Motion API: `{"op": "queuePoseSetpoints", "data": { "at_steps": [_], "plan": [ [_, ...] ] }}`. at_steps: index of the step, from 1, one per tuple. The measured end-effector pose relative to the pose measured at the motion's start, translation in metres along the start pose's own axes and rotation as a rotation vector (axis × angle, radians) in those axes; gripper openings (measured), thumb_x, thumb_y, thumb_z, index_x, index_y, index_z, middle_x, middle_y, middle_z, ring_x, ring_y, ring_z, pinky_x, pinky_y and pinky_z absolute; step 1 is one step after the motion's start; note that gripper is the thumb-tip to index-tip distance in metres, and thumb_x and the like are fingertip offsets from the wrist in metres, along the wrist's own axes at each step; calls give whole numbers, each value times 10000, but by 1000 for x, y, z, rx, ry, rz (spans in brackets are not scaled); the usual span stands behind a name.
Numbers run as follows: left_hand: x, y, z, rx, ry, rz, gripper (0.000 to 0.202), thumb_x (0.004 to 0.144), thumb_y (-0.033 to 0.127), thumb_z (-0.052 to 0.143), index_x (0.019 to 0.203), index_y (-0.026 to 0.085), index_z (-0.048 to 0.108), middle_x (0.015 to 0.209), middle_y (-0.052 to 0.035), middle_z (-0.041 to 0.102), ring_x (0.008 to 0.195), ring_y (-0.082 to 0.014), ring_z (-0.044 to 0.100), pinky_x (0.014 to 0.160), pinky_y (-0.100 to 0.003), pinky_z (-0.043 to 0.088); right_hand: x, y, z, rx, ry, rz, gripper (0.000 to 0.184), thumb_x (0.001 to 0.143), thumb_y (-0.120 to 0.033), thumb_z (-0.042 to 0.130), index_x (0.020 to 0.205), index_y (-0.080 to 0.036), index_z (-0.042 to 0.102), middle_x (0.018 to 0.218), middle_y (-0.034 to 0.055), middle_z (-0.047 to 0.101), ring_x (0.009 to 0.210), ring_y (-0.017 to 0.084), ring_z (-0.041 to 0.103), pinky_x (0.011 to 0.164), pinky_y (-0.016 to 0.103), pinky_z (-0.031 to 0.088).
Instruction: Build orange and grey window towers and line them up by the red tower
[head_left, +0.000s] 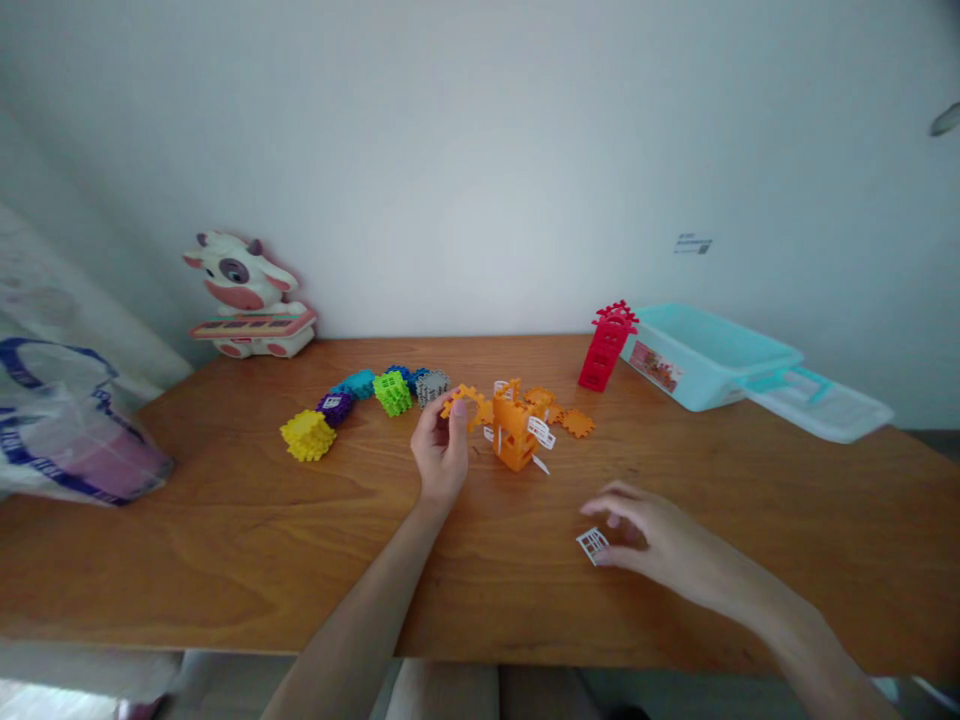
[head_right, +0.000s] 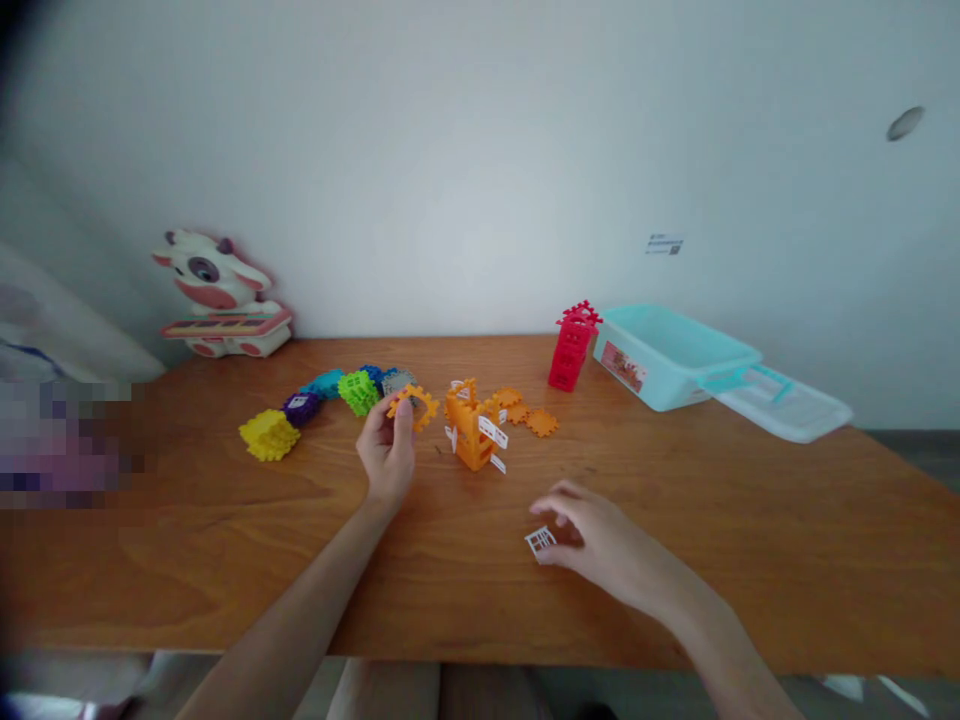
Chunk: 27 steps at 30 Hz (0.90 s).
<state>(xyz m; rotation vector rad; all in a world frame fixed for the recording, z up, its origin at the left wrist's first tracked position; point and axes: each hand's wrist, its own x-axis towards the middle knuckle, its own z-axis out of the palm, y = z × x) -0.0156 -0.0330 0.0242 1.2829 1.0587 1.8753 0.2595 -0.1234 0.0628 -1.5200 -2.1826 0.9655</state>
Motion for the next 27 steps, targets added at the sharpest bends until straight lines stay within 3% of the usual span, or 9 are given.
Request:
{"op": "queuePoseSetpoints", "data": {
  "at_steps": [2, 5, 9, 12, 14, 17, 20, 23, 27],
  "plan": [
    [-8, -3, -8, 58, 50, 39, 328, 868, 491, 656, 1028, 211, 712, 984, -67, 734, 909, -206, 680, 764, -297, 538, 0, 5, 7, 19, -12, 15, 299, 848, -482, 677, 1040, -257, 721, 999, 71, 688, 879, 248, 676, 820, 374, 531],
    [-20, -4, -20, 92, -50, 2, 294, 832, 459, 709, 951, 192, 741, 934, -68, 750, 830, -187, 685, 753, -292, 544, 5, 6, 8, 52, -60, 15, 248, 867, -458, 663, 969, -236, 703, 894, 50, 695, 816, 225, 657, 768, 351, 512],
    [-31, 0, -29, 38, -260, -180, 310, 782, 467, 757, 888, 175, 754, 848, -57, 742, 722, -159, 659, 664, -266, 537, 13, 0, 8, 62, -81, 23, 251, 842, -455, 691, 884, -210, 658, 810, 32, 671, 755, 207, 623, 696, 320, 477],
    [-36, 4, -26, -30, -369, -357, 367, 763, 509, 759, 908, 172, 747, 767, -27, 698, 568, -104, 563, 468, -202, 433, 16, -7, 17, 70, -37, 13, 268, 864, -468, 664, 866, -202, 634, 796, 32, 665, 746, 204, 615, 687, 316, 456],
    [-37, 4, -23, -74, -442, -451, 410, 736, 527, 775, 919, 162, 737, 722, -11, 664, 552, -97, 541, 432, -187, 404, 19, -11, 26, 124, 1, -31, 286, 898, -489, 616, 859, -206, 628, 807, 30, 665, 761, 200, 612, 698, 312, 452],
    [-38, 1, -22, -133, -474, -558, 450, 674, 521, 824, 896, 142, 725, 705, -8, 660, 601, -110, 585, 497, -198, 470, 28, -12, 43, 263, 61, -91, 314, 895, -527, 610, 886, -215, 638, 832, 22, 668, 772, 191, 610, 707, 299, 462],
    [-37, -2, -24, -205, -448, -631, 452, 664, 506, 836, 898, 141, 707, 775, -24, 703, 668, -125, 640, 585, -217, 520, 41, -5, 57, 414, 149, -39, 370, 868, -572, 621, 899, -204, 652, 824, 36, 685, 750, 190, 628, 700, 303, 484],
    [-37, -1, -24, -237, -484, -628, 438, 700, 496, 818, 919, 141, 686, 861, -56, 749, 785, -160, 696, 730, -268, 557, 49, 1, 66, 589, 230, 1, 404, 796, -596, 692, 805, -200, 611, 812, 50, 707, 785, 207, 668, 751, 326, 517],
    [-39, 3, -23, -200, -521, -595, 440, 728, 502, 797, 940, 145, 652, 970, -100, 779, 916, -202, 723, 861, -318, 535, 48, -1, 70, 617, 285, 4, 392, 767, -580, 731, 807, -202, 637, 770, 29, 693, 742, 197, 653, 711, 312, 511]
  ]
}}
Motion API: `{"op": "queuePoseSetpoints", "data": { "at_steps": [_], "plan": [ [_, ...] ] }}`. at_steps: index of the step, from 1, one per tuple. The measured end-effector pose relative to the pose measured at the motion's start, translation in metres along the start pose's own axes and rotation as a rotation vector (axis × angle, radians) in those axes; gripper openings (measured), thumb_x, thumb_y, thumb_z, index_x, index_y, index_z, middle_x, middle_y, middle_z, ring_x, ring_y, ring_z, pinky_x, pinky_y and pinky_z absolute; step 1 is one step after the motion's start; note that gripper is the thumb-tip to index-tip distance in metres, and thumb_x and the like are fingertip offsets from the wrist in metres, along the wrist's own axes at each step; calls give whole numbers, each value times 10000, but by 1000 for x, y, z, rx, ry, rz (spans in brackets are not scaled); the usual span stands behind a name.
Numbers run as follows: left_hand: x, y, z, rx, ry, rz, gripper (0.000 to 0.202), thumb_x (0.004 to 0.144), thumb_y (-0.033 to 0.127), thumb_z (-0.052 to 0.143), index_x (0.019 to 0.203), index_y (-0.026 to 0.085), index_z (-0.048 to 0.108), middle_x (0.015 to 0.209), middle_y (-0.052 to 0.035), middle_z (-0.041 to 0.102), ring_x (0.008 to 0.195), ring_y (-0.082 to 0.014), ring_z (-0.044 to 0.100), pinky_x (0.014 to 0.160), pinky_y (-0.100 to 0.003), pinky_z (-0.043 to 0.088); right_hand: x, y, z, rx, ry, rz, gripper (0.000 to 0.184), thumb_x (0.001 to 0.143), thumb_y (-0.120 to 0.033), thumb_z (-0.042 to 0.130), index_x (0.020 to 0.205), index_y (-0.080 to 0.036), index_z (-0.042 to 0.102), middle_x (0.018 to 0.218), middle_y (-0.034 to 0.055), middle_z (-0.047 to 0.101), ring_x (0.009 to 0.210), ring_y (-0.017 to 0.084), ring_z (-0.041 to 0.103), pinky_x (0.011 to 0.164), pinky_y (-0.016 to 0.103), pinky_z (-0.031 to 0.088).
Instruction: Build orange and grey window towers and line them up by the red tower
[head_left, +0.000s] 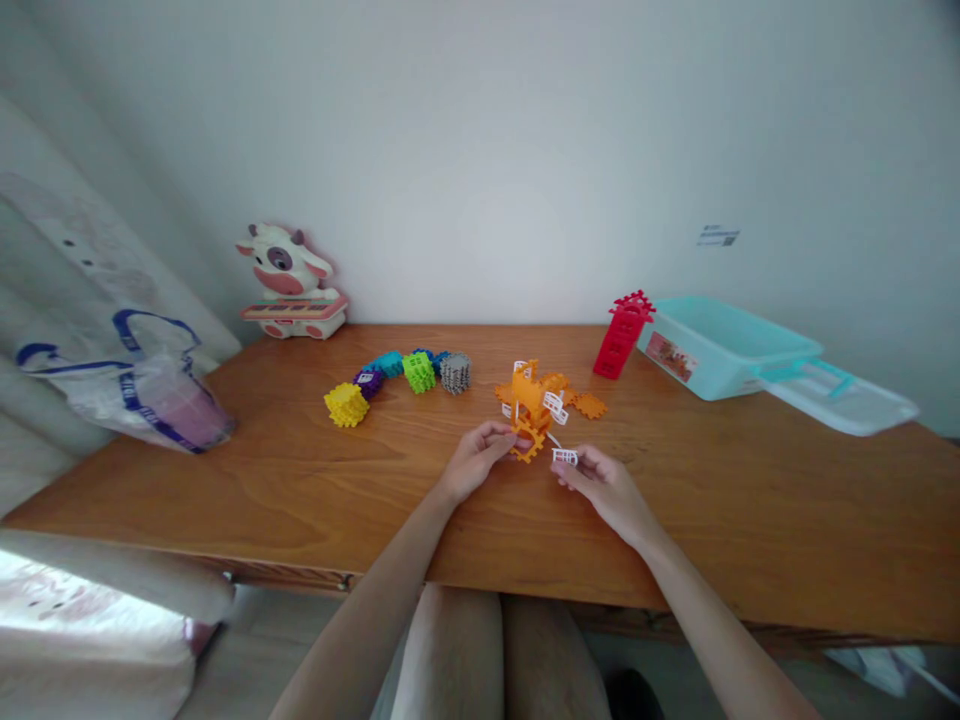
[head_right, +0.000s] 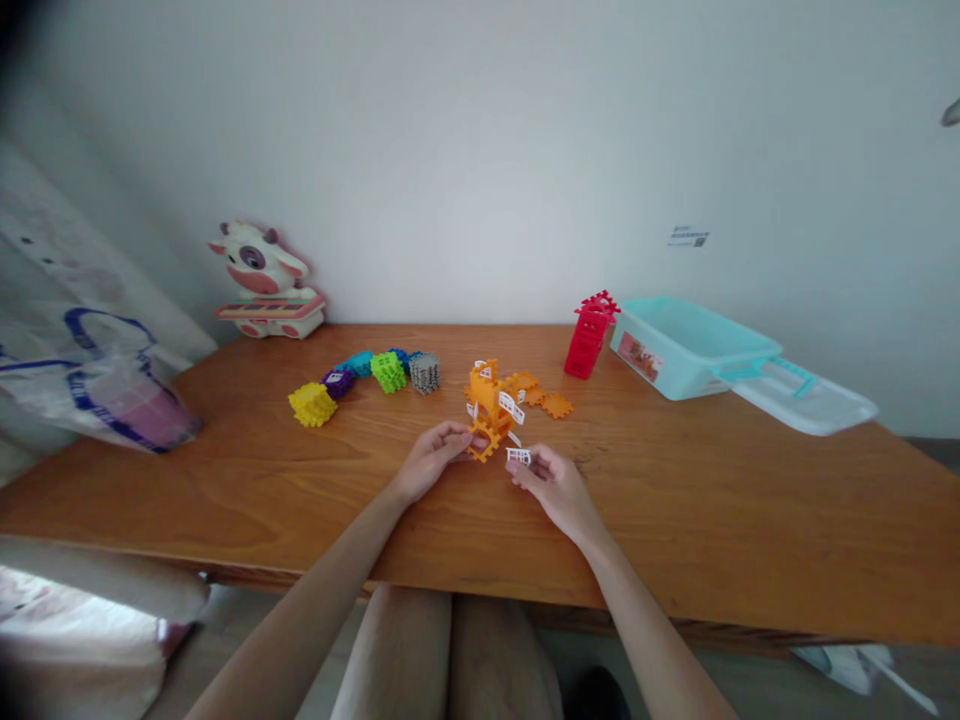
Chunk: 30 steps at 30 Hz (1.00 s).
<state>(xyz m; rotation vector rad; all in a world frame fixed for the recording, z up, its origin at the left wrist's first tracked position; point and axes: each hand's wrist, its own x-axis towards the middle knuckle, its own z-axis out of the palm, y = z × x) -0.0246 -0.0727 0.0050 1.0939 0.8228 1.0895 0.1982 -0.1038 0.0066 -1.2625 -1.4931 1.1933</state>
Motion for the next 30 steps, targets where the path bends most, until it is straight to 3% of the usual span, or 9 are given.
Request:
{"op": "queuePoseSetpoints", "data": {
  "at_steps": [5, 10, 15, 18, 23, 27, 30],
  "plan": [
    [-2, -5, 4, 73, -39, 10, 443, 763, 520, 767, 937, 163, 570, 1012, -132, 781, 928, -218, 736, 831, -325, 525, -9, -1, 5, 10, 41, -28, 385, 853, -584, 638, 873, -201, 656, 809, 40, 683, 743, 190, 629, 686, 302, 506],
    [-5, -10, 12, 201, 45, 124, 407, 824, 520, 707, 960, 176, 537, 1044, -133, 779, 985, -223, 734, 877, -332, 524, -12, 4, 9, 128, 18, -89, 392, 954, -566, 488, 814, -217, 598, 748, 20, 651, 690, 165, 618, 674, 293, 517],
    [-15, -13, 22, 223, 71, 74, 458, 825, 520, 697, 1096, 171, 576, 1095, -127, 768, 963, -234, 743, 833, -339, 572, -10, 6, 8, 64, 22, -21, 341, 845, -539, 672, 864, -199, 661, 795, 47, 713, 739, 202, 679, 687, 311, 542],
    [-21, -16, 29, 246, 53, 75, 427, 848, 512, 669, 1084, 158, 641, 1115, -122, 758, 945, -223, 740, 860, -342, 578, -8, 6, 6, 26, 47, -16, 333, 813, -512, 713, 904, -192, 707, 812, 62, 743, 742, 222, 691, 688, 325, 543],
    [-26, -17, 34, 363, 71, 114, 347, 891, 468, 628, 1046, 165, 692, 1064, -97, 761, 945, -216, 723, 851, -324, 572, -9, 6, 7, -148, 41, -127, 281, 889, -482, 630, 946, -215, 697, 896, 63, 754, 800, 231, 693, 718, 331, 529],
    [-27, -12, 33, 453, 86, 142, 315, 916, 448, 595, 1017, 175, 714, 1016, -75, 765, 898, -206, 714, 808, -305, 564, -12, 4, 16, -362, 10, -165, 242, 992, -431, 449, 930, -231, 571, 799, 55, 711, 726, 231, 681, 671, 334, 492],
    [-29, -10, 33, 532, 67, 177, 284, 920, 425, 591, 984, 182, 725, 973, -59, 767, 864, -194, 705, 788, -284, 549, -13, 3, 21, -497, -35, -190, 221, 998, -401, 425, 899, -239, 539, 799, 58, 695, 717, 237, 674, 651, 333, 461]
  ]
}}
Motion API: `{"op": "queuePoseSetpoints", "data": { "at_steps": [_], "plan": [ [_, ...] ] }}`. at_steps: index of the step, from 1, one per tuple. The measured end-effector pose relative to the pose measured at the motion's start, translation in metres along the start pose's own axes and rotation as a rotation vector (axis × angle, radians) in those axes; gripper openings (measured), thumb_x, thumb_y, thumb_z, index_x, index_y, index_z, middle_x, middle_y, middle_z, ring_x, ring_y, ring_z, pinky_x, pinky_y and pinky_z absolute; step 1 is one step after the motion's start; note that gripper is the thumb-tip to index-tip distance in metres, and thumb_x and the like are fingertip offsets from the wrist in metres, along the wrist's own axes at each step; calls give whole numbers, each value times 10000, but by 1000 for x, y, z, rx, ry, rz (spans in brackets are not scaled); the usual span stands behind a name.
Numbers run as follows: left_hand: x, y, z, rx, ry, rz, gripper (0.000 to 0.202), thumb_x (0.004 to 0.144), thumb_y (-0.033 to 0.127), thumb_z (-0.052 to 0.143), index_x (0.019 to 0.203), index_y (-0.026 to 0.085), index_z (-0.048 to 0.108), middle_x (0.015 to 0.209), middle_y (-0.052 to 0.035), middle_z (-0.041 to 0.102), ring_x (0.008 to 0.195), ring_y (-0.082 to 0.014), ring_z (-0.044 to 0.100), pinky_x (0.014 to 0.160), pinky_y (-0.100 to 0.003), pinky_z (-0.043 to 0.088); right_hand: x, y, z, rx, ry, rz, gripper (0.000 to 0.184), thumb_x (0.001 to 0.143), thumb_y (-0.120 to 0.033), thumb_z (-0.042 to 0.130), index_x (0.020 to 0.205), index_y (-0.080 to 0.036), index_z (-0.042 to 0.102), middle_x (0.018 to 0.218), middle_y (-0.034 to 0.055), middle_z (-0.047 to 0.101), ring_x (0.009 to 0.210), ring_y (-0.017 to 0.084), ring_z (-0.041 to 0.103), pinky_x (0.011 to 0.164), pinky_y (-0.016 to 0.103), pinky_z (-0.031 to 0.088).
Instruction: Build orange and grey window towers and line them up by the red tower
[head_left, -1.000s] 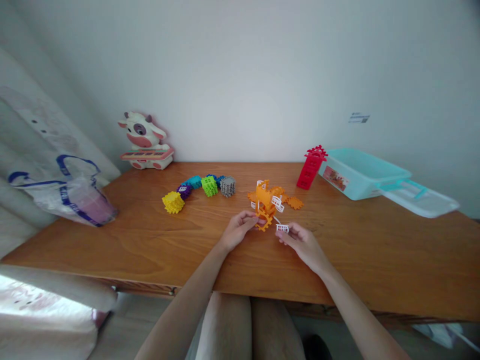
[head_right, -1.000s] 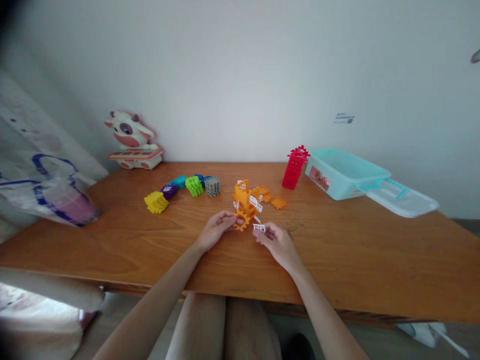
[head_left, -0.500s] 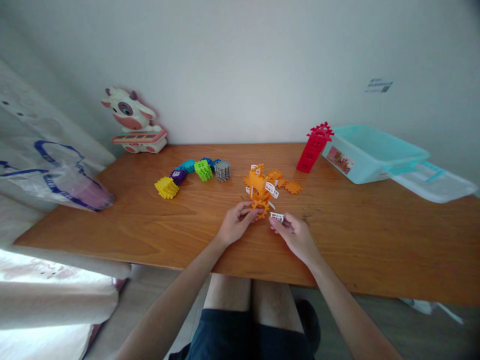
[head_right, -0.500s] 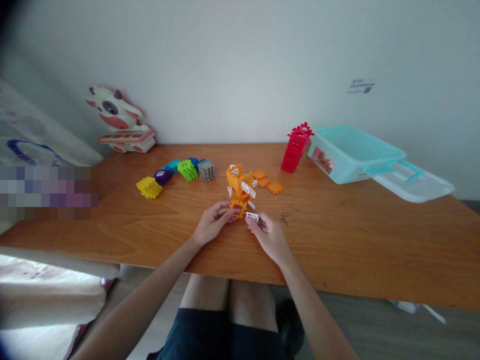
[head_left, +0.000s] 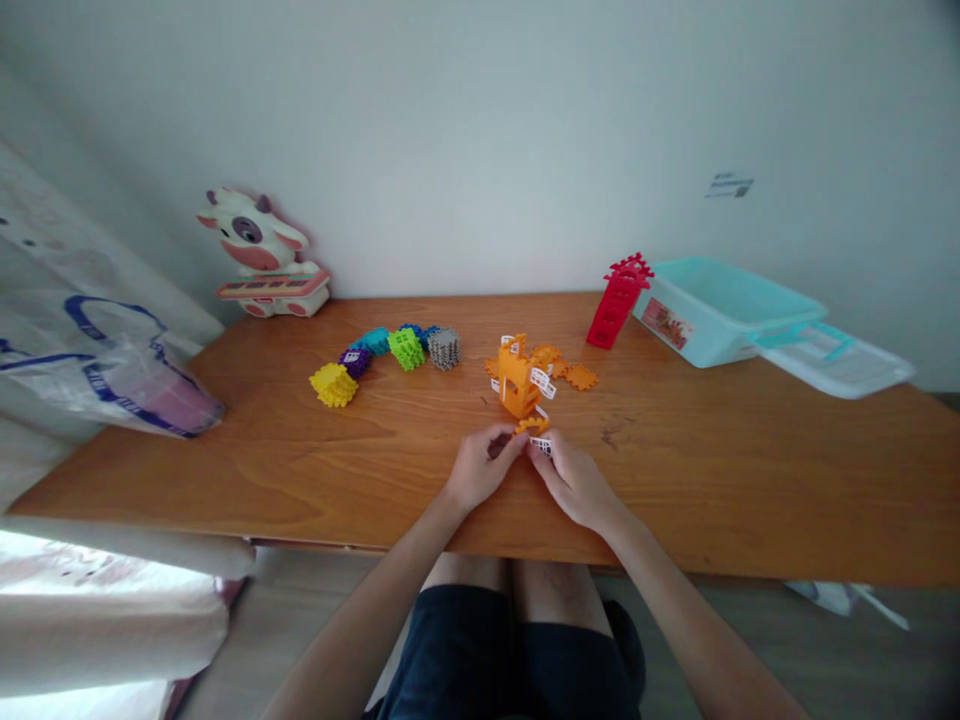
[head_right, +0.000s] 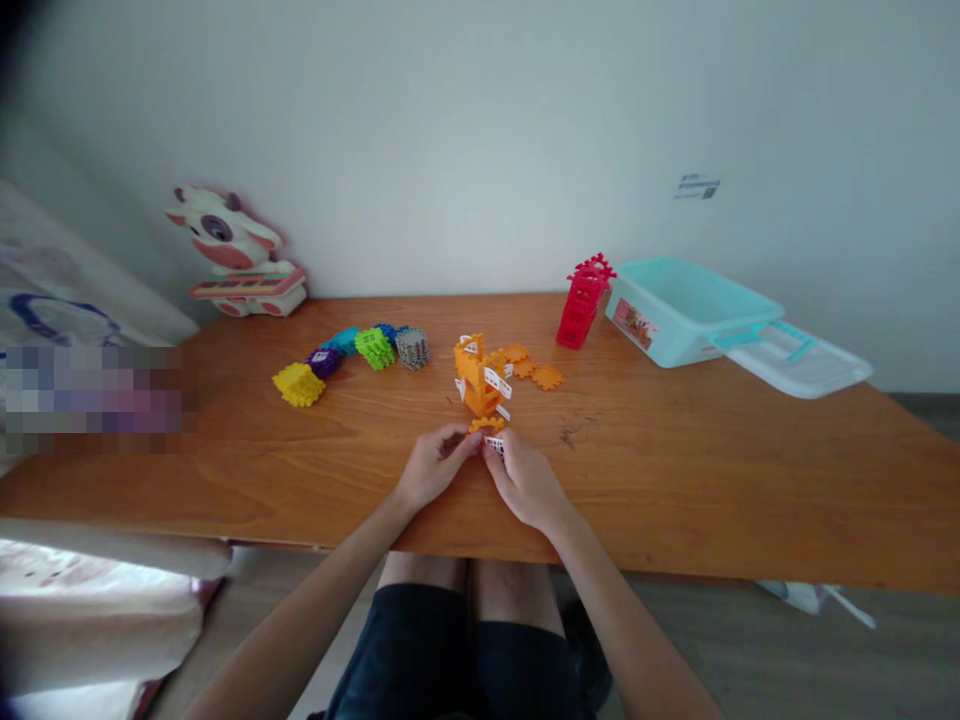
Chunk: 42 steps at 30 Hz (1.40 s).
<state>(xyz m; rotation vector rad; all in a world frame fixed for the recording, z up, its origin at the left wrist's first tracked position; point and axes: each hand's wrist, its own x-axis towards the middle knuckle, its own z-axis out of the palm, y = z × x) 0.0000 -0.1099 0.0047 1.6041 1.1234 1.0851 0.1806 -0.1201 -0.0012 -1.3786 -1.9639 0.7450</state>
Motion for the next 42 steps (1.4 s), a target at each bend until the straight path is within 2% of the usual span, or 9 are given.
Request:
{"op": "queuePoseSetpoints", "data": {
  "at_steps": [3, 6, 11, 13, 15, 18, 24, 30, 42],
  "plan": [
    [0, -1, 0, 37, -20, 12, 270, 906, 423, 612, 954, 182, 722, 953, -56, 761, 848, -189, 696, 763, -272, 533, 2, -1, -1, -8, 0, -1, 242, 968, -431, 493, 843, -236, 560, 749, 30, 676, 665, 215, 642, 619, 313, 440],
    [0, -4, -1, 32, -11, -5, 294, 889, 454, 627, 898, 169, 701, 873, -51, 743, 781, -178, 675, 716, -264, 517, 3, -2, -6, 113, 17, 47, 305, 922, -502, 567, 804, -224, 606, 710, 7, 667, 647, 191, 619, 595, 288, 452],
    [1, -5, -2, -21, -36, -29, 349, 895, 496, 607, 857, 163, 704, 805, -50, 729, 741, -187, 658, 701, -281, 515, 3, -4, -8, 334, 112, 56, 344, 932, -524, 546, 913, -219, 703, 875, 55, 741, 758, 210, 677, 646, 297, 520],
    [2, -6, -2, -97, -41, -51, 361, 893, 507, 607, 932, 168, 724, 866, -58, 749, 786, -203, 681, 749, -301, 541, 5, -3, -6, 391, 156, 106, 370, 913, -553, 563, 915, -211, 704, 852, 71, 748, 709, 217, 685, 580, 298, 521],
    [3, -7, -2, -229, -57, -75, 390, 894, 518, 603, 1043, 180, 727, 1011, -69, 759, 899, -222, 703, 844, -329, 561, 10, -2, -2, 472, 195, 164, 393, 872, -578, 612, 939, -202, 703, 831, 81, 758, 686, 229, 697, 549, 304, 533],
    [6, -11, -2, -430, -83, -121, 433, 866, 535, 638, 1105, 183, 720, 1171, -78, 730, 1067, -244, 689, 964, -370, 552, 19, -3, 6, 559, 226, 169, 419, 830, -586, 665, 971, -193, 713, 873, 96, 775, 748, 248, 722, 626, 338, 586],
    [8, -9, -4, -539, -43, -174, 460, 794, 526, 731, 1068, 157, 724, 1145, -85, 729, 1068, -236, 689, 1008, -394, 547, 18, -7, 16, 509, 285, 64, 371, 880, -541, 624, 1001, -207, 732, 995, 105, 759, 792, 238, 722, 665, 354, 621],
    [6, -3, -4, -472, -95, -137, 414, 842, 516, 686, 1064, 169, 724, 1149, -79, 732, 1066, -237, 693, 1009, -381, 543, 12, -7, 18, 524, 281, 75, 333, 880, -481, 648, 1066, -219, 734, 1040, 96, 778, 861, 254, 752, 764, 378, 631],
    [4, -5, -4, -307, -110, -96, 388, 904, 520, 592, 1066, 193, 724, 1104, -58, 744, 998, -226, 704, 948, -361, 575, 12, -8, 16, 327, 276, -14, 273, 945, -421, 566, 1064, -256, 749, 1013, 79, 776, 909, 252, 737, 786, 352, 595]
  ]
}}
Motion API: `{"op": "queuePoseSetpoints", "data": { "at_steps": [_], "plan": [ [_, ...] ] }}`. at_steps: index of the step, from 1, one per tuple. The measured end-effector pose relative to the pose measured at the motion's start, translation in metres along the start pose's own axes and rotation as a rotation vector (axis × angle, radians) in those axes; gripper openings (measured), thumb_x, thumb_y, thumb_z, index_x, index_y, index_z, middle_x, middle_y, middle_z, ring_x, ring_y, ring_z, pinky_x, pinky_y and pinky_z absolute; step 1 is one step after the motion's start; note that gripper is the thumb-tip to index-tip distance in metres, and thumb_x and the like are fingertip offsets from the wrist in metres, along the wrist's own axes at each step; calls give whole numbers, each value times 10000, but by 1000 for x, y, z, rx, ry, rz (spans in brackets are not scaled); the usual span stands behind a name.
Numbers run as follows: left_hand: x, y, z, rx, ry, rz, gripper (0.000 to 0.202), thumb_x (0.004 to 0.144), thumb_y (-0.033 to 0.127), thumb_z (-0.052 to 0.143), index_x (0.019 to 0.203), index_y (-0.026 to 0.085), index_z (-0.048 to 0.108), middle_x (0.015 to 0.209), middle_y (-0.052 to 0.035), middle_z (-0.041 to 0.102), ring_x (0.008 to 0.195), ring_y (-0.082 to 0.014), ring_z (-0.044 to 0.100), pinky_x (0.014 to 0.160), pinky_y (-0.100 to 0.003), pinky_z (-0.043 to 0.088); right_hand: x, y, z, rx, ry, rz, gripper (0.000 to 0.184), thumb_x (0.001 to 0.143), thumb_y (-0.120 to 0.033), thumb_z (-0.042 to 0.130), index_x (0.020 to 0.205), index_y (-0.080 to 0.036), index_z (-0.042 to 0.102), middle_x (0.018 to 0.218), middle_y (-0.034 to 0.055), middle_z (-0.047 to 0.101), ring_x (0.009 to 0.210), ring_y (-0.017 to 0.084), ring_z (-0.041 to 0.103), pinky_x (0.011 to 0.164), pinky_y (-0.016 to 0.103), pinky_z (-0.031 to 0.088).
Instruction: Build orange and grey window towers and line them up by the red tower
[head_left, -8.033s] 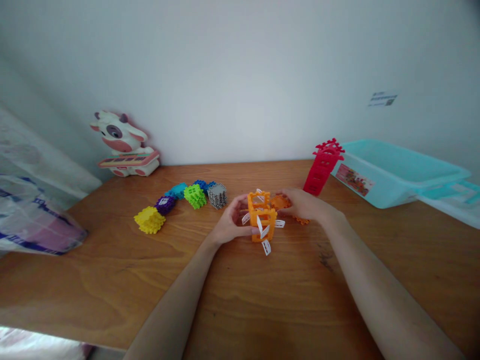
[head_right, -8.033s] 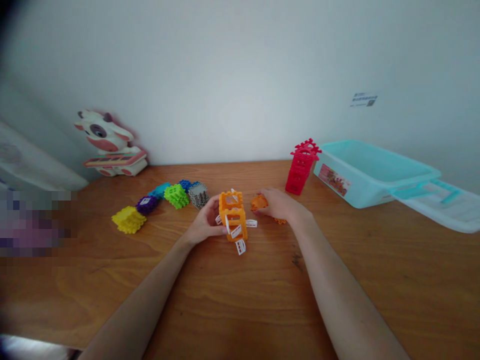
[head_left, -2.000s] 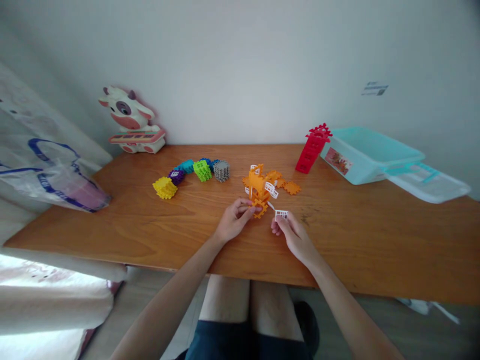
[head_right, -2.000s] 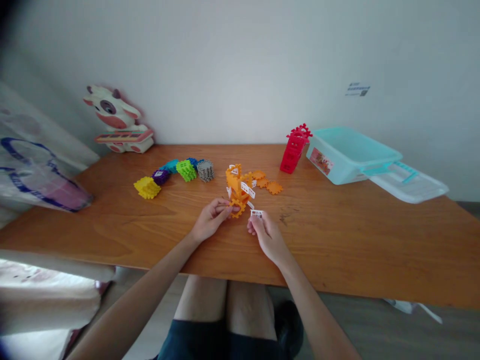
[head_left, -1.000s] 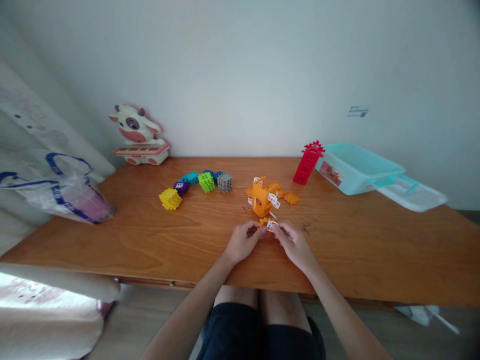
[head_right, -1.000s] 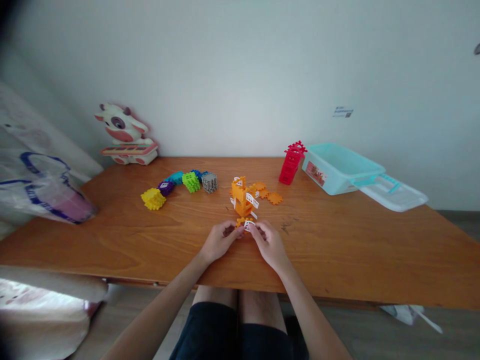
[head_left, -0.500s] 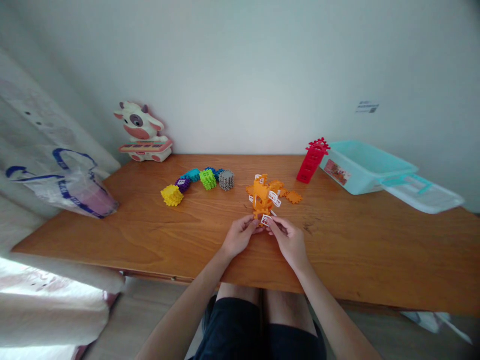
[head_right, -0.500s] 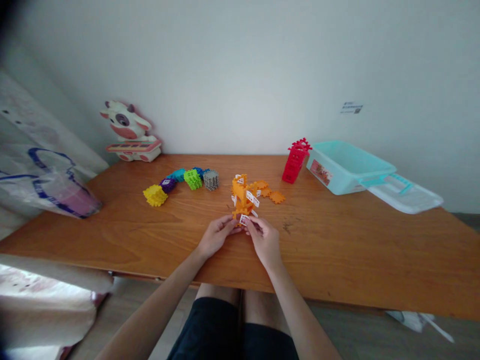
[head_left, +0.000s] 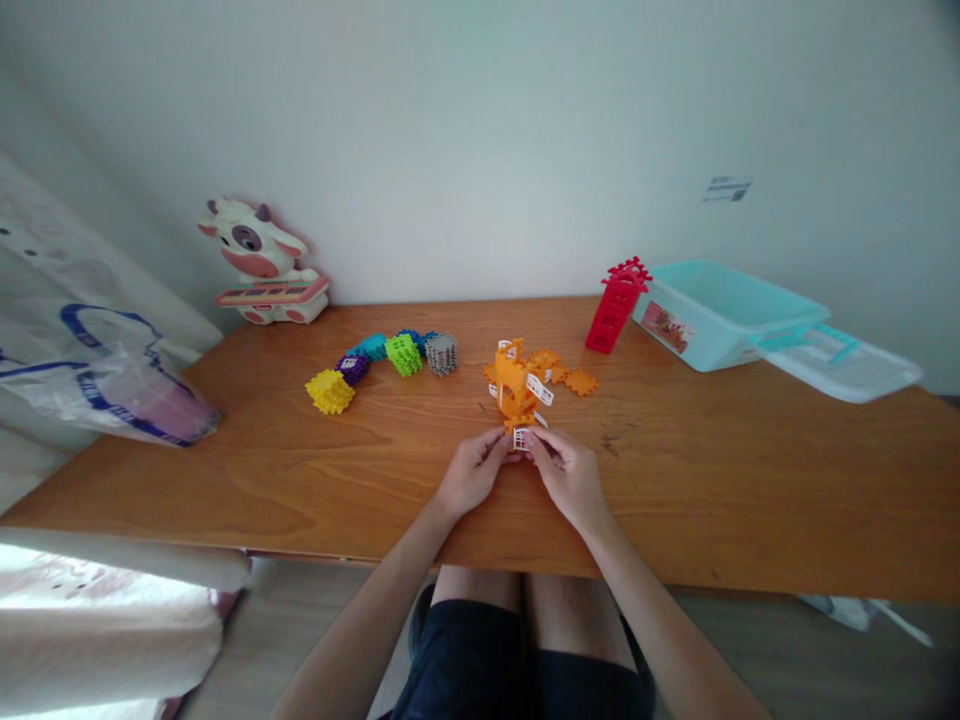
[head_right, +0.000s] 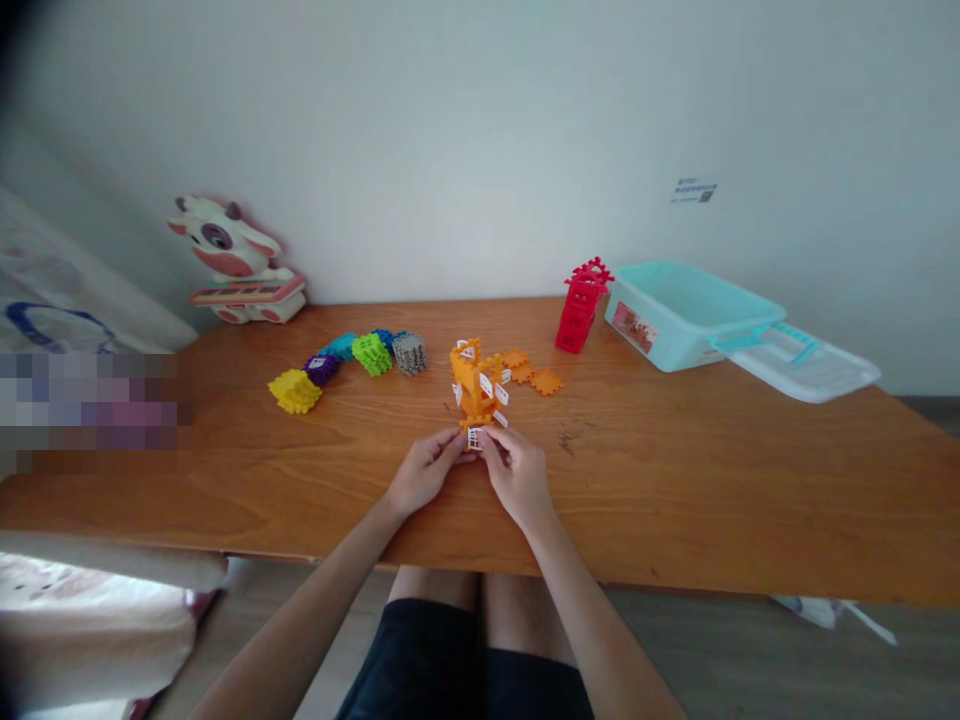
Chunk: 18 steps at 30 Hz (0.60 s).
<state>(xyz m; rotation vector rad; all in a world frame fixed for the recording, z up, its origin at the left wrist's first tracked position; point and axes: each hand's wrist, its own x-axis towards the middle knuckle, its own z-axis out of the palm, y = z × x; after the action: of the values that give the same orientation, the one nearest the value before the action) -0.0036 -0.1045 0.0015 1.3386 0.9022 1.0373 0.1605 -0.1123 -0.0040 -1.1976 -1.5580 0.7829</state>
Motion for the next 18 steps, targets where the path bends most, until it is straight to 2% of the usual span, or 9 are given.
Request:
{"op": "queuePoseSetpoints", "data": {
  "at_steps": [3, 6, 9, 18],
  "plan": [
    [0, 2, 0, -14, 3, 3, 384, 895, 520, 605, 1063, 196, 723, 1118, -57, 742, 1016, -232, 700, 946, -366, 576, 0, -1, -1, -18, 7, -7, 270, 944, -416, 568, 1061, -257, 752, 1017, 78, 776, 889, 246, 737, 782, 350, 595],
    [0, 2, 0, -26, 4, -8, 393, 881, 529, 620, 1050, 189, 721, 1112, -59, 740, 1014, -235, 701, 946, -372, 578, 0, -1, 0, 35, 50, 43, 285, 926, -435, 591, 1070, -243, 744, 996, 85, 782, 816, 245, 743, 769, 373, 609],
    [0, 3, 0, -22, 6, -7, 403, 879, 536, 619, 1039, 182, 725, 1109, -66, 739, 991, -227, 705, 946, -369, 577, -2, -1, 1, 101, 20, 75, 285, 913, -448, 608, 1060, -243, 739, 998, 84, 784, 823, 253, 752, 765, 389, 624],
    [-2, 4, 1, 16, -5, 15, 380, 890, 524, 605, 1055, 203, 726, 1116, -57, 741, 1016, -236, 701, 940, -368, 581, -4, -3, 1, -14, 43, -31, 243, 930, -414, 587, 1038, -269, 749, 1011, 69, 778, 875, 244, 745, 791, 360, 604]
  ]
}}
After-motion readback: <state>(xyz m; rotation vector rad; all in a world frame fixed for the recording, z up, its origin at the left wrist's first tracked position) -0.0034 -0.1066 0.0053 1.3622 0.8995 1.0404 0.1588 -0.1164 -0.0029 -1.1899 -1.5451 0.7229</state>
